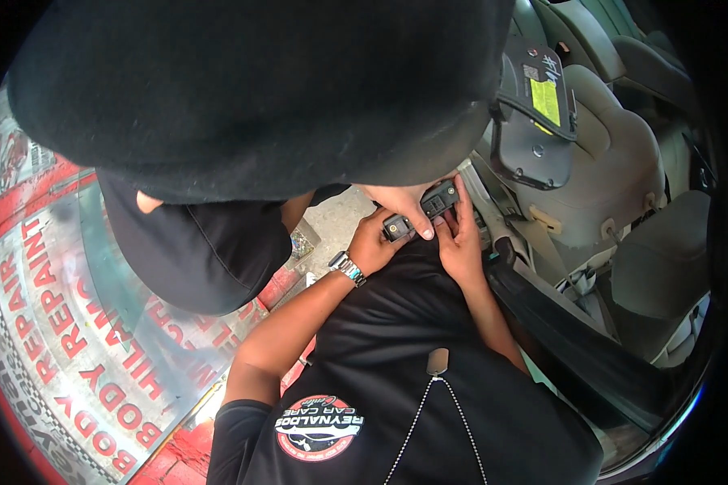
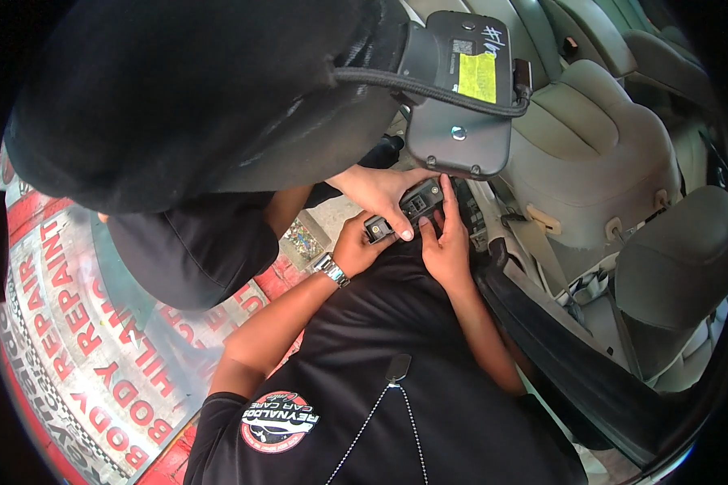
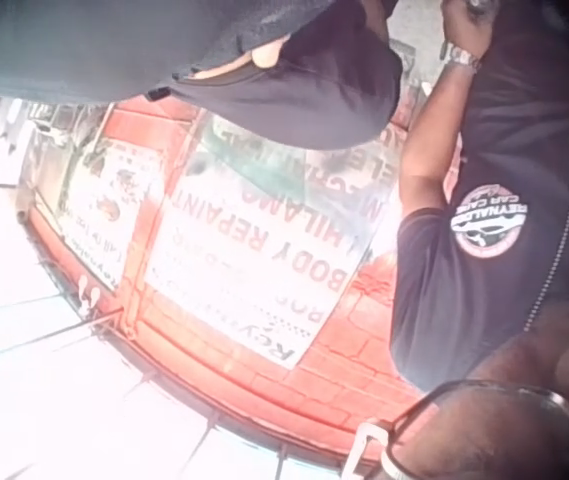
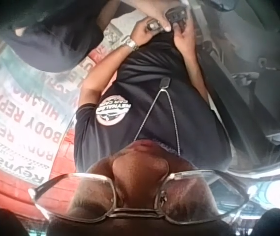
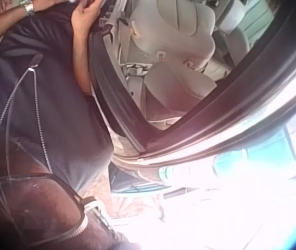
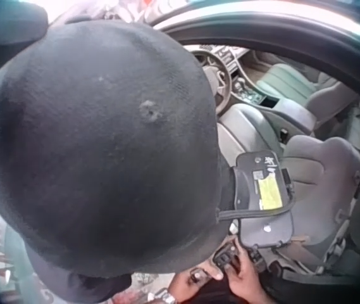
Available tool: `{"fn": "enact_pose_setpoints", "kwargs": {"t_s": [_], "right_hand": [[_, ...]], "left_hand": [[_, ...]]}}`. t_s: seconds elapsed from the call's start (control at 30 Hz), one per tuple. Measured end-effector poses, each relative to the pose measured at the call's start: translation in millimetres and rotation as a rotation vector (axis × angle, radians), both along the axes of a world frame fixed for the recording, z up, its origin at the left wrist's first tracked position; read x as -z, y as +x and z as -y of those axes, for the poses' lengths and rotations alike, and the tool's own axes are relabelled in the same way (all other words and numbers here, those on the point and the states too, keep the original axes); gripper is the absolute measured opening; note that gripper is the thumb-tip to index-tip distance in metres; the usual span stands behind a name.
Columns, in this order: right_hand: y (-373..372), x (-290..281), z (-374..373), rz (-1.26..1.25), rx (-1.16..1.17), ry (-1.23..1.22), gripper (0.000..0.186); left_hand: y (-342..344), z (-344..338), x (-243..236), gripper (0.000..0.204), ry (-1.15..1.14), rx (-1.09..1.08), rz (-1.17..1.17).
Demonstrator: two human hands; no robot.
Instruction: Inspecting and adjusting an electronic fuse box module inside a Mercedes-Benz car.
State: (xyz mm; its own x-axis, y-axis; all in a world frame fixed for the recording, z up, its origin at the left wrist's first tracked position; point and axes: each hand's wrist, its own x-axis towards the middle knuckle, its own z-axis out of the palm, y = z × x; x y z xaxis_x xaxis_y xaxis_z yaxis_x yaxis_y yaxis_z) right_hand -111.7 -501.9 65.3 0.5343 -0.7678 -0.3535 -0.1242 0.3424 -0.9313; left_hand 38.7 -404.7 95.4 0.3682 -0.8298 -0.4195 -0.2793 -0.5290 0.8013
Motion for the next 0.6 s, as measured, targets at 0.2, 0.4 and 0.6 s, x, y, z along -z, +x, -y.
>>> {"fn": "enact_pose_setpoints", "kwargs": {"t_s": [0.2,0.4,0.6], "right_hand": [[-1,2,-3,0.007,0.013,-0.038,0.067],[-5,0,4,-0.115,0.105,-0.117,0.048],[-8,-11,3,0.064,0.172,-0.02,0.05]], "left_hand": [[7,3,18,0.028,0.03,-0.122,-0.15],[21,19,31,0.033,0.0,-0.266,-0.388],[31,52,3,0.026,0.0,-0.63,-0.522]]}}
